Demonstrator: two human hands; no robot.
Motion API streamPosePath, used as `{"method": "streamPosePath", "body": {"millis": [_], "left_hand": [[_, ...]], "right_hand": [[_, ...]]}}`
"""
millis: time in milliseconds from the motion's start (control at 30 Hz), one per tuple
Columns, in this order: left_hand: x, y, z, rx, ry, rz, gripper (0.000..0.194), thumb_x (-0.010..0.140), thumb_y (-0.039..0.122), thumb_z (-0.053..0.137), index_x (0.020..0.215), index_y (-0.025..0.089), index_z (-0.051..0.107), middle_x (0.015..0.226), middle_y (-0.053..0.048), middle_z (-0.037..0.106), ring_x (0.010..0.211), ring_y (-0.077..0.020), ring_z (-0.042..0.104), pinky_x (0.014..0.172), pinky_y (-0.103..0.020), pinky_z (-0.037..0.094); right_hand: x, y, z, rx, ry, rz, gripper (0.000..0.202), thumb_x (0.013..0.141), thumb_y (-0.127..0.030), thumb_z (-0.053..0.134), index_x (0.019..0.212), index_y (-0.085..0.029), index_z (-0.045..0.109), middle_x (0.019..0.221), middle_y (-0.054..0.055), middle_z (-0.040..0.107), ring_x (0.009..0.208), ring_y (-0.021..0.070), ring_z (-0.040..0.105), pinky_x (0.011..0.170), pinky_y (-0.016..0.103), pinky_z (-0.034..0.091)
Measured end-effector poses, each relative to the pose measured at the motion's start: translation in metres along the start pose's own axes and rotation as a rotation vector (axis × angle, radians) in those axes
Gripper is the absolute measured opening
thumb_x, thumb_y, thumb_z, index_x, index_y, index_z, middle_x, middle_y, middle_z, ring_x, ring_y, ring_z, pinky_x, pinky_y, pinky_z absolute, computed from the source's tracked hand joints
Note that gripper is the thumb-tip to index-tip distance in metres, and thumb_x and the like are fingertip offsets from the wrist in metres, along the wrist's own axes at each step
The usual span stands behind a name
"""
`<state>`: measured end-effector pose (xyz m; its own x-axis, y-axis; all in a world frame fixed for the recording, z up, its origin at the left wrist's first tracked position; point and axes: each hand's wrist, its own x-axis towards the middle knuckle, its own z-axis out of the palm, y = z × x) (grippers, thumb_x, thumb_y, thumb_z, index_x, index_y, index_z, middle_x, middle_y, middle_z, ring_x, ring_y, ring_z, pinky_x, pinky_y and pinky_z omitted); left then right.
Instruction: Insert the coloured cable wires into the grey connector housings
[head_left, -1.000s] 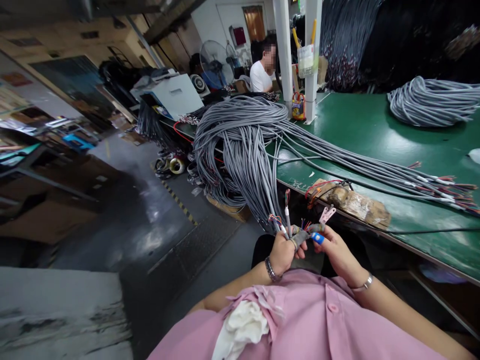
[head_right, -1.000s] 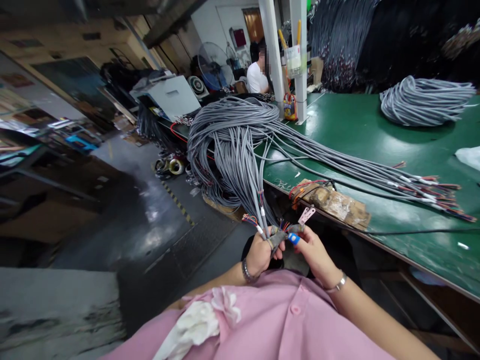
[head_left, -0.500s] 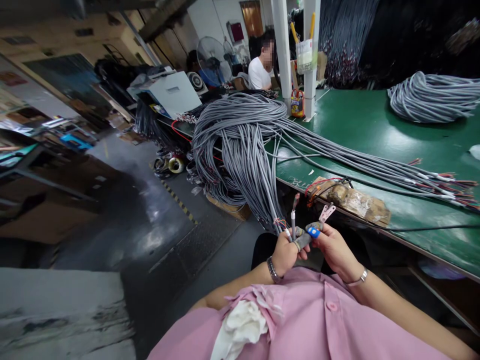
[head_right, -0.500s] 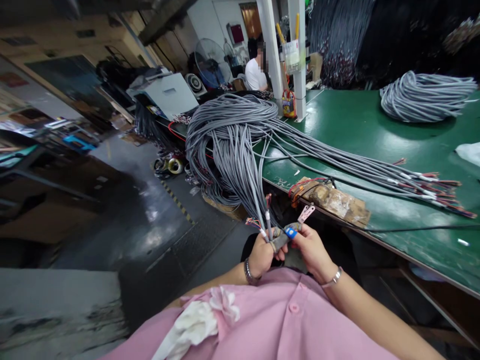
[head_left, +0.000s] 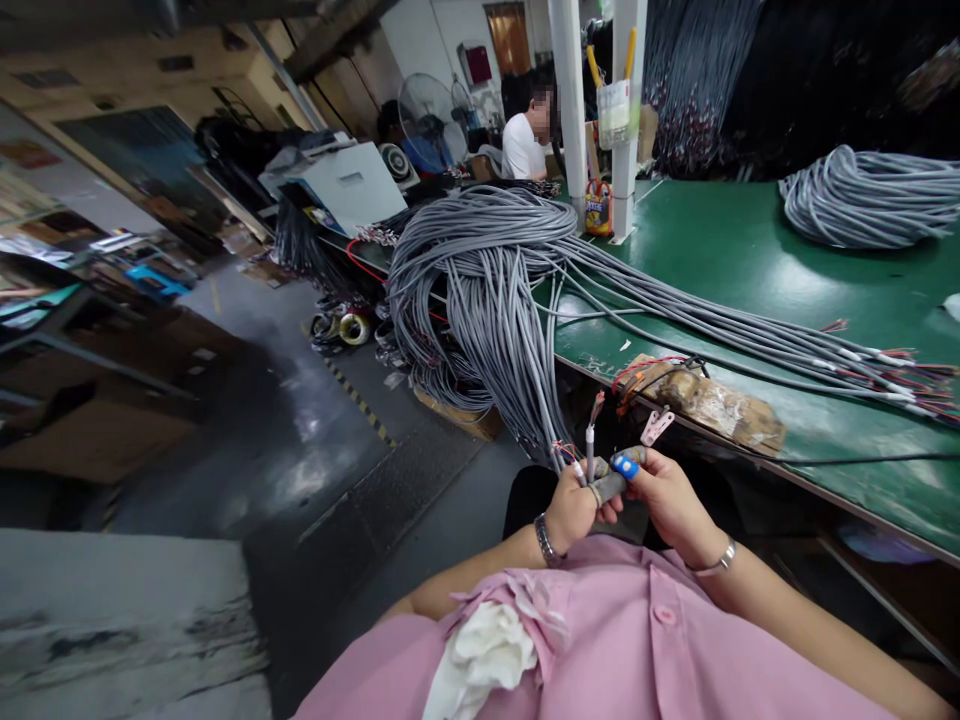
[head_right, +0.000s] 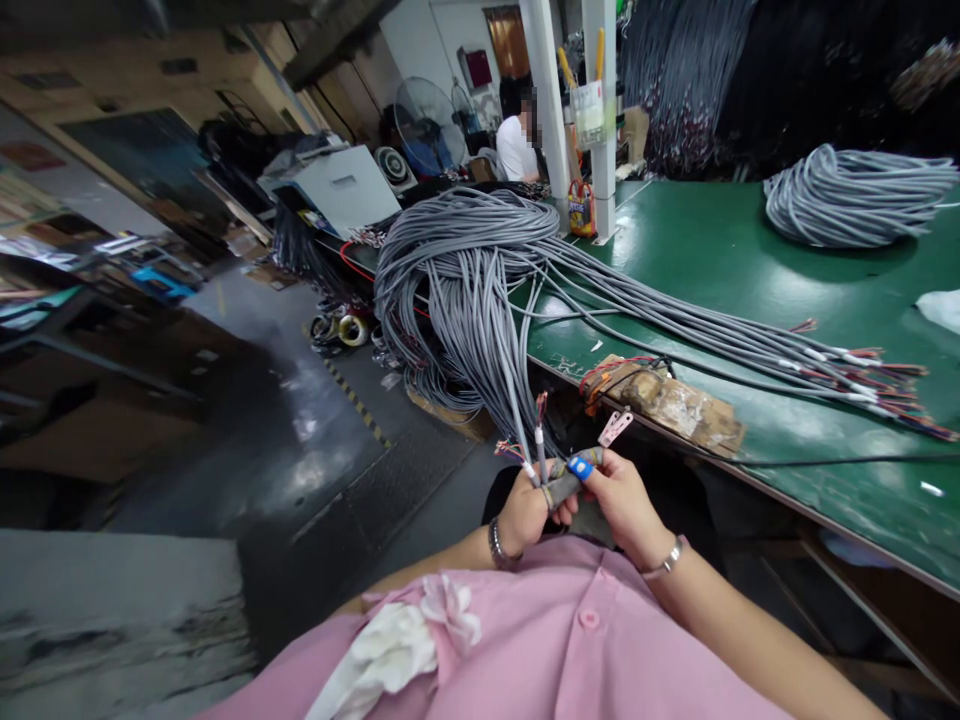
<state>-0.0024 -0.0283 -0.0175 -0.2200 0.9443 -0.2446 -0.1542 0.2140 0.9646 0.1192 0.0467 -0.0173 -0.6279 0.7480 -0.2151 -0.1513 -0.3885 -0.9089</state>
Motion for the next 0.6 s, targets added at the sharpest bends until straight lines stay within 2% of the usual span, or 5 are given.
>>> {"method": "streamPosePath", "body": {"millis": [200,600], "left_hand": [[0.0,0.001,0.002,-0.049,0.057,0.038,0.038,0.079,0.047,0.061,0.062,0.013,0.058,0.05,-0.002,0.058,0.039,-0.0089,0.051,0.039,-0.018,0.034],[0.002,-0.004,0.001,-0.094,0.084,0.036,0.034,0.077,0.043,0.064,0.062,0.013,0.058,0.051,-0.001,0.058,0.037,-0.0083,0.049,0.037,-0.018,0.033]], "right_hand": [[-0.002,-0.001,0.002,0.094,-0.022,0.043,0.024,0.075,-0.038,0.072,0.073,-0.018,0.059,0.053,-0.002,0.059,0.047,0.0101,0.048,0.049,0.025,0.029],[0.001,0.009,-0.008,0.025,0.021,0.021,0.023,0.075,-0.037,0.072,0.079,-0.017,0.063,0.057,-0.003,0.053,0.053,0.0091,0.043,0.054,0.025,0.033]]}}
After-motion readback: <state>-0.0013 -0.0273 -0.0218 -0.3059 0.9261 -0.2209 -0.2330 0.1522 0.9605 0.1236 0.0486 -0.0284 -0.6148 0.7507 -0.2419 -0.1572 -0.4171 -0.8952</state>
